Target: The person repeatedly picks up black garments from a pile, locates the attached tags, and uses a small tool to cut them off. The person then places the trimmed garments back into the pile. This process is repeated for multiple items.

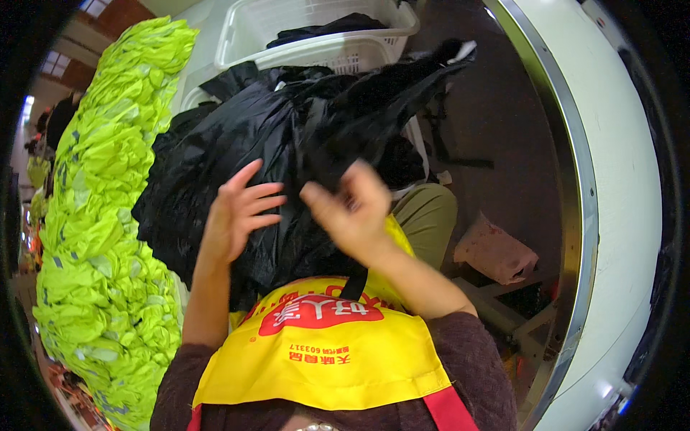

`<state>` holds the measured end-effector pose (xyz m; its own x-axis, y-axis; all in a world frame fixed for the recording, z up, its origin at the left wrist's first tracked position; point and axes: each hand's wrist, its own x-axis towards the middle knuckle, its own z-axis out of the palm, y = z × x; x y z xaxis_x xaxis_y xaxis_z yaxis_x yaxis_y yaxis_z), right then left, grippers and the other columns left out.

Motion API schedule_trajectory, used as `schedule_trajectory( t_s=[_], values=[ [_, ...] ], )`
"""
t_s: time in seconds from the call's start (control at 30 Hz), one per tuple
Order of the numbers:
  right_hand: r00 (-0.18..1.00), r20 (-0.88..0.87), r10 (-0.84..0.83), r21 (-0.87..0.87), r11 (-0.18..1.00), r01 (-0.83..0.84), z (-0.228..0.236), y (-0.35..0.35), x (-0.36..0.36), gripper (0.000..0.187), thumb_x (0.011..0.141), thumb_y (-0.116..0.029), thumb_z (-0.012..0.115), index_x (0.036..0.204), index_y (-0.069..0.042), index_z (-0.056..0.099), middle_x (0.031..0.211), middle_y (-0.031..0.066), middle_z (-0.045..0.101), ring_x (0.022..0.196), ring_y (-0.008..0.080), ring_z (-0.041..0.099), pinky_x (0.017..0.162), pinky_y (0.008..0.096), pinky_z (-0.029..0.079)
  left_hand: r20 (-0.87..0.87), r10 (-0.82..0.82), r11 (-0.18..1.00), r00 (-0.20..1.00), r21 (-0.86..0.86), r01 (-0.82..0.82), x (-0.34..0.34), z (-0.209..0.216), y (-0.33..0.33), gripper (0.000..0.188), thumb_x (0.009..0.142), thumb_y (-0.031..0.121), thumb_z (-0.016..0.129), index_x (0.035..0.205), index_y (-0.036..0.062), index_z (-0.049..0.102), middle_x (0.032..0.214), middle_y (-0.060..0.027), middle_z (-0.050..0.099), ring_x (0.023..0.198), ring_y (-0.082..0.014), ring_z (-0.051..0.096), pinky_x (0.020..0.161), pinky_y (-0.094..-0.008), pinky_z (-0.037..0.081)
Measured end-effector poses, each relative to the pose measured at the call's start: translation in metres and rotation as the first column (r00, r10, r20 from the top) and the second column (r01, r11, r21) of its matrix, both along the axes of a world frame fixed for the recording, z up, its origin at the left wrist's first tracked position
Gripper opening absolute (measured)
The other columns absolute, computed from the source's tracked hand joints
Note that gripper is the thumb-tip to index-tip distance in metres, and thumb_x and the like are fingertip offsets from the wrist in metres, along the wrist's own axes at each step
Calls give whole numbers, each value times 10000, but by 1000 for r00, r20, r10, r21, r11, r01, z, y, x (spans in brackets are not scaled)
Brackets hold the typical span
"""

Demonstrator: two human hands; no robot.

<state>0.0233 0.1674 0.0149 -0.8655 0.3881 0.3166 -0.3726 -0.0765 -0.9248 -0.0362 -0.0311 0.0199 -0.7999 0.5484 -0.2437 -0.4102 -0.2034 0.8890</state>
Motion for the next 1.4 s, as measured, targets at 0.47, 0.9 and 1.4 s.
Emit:
schedule_trajectory(
  t_s=[0.47, 0.9, 1.4],
  values=[
    [980, -53, 192, 825, 561, -65, 48, 35, 65, 176, 715, 4, 605, 885, -34, 634, 801, 91, 656, 708, 205, 646, 625, 273, 513, -332, 133, 935, 934, -272, -229, 14, -46, 3, 363, 793, 5, 631, 1137, -56, 532, 1069, -85, 591, 962, -133, 555, 879, -248, 422],
    [787, 603, -131, 725, 500, -473, -47, 60, 50, 492, 645, -281, 716, 1056, -41, 591, 1054, 148, 578, 884, 299, 600, 775, 363, 478, 73, 477, 878, 876, 5, -478, -16, -46, -56, 152, 878, 144, 565, 926, 0, 582, 859, -82, 646, 728, -157, 620, 700, -256, 508],
    [993, 114, 34, 717, 689, -106, -63, 17, 40, 233, 687, -17, 635, 919, -18, 620, 832, 121, 611, 726, 274, 618, 648, 309, 498, -582, 187, 632, 792, -546, -550, 4, -20, -54, 205, 819, 111, 637, 993, 11, 597, 842, -42, 630, 732, -113, 579, 735, -225, 456]
  ],
)
